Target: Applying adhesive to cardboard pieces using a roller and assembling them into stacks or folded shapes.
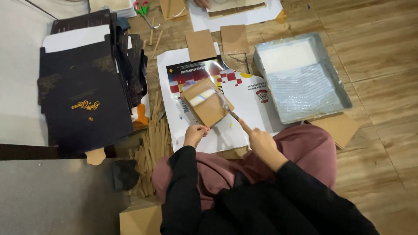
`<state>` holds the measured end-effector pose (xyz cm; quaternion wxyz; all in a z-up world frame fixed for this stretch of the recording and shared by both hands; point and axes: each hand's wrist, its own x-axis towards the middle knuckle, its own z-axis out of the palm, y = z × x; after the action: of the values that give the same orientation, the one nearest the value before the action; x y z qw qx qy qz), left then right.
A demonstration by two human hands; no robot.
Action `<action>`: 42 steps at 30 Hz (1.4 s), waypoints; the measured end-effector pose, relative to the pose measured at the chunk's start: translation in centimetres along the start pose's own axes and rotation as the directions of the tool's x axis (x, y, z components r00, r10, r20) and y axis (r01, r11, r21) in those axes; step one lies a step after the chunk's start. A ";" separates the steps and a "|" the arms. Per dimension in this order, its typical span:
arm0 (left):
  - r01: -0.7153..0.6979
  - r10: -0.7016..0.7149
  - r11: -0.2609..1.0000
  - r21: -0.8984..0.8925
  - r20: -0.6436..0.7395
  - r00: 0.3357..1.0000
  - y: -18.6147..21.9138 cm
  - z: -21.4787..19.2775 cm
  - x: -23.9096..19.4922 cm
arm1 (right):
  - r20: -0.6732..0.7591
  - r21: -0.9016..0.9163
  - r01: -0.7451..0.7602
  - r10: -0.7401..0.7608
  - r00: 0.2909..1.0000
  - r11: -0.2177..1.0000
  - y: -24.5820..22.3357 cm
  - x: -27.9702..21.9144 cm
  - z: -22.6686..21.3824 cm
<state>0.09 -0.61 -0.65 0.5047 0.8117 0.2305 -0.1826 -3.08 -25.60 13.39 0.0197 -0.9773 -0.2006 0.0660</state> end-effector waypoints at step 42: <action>-0.027 0.027 1.000 0.013 0.037 0.999 1.0 -0.5 -1.0 | 0.071 0.037 -0.030 0.027 0.997 0.999 -1.0 6.5 -0.8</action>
<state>-0.18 -0.73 0.84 0.5058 0.8146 0.2088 -0.1924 2.58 -22.16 13.44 0.0301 -0.9765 -0.1860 0.1046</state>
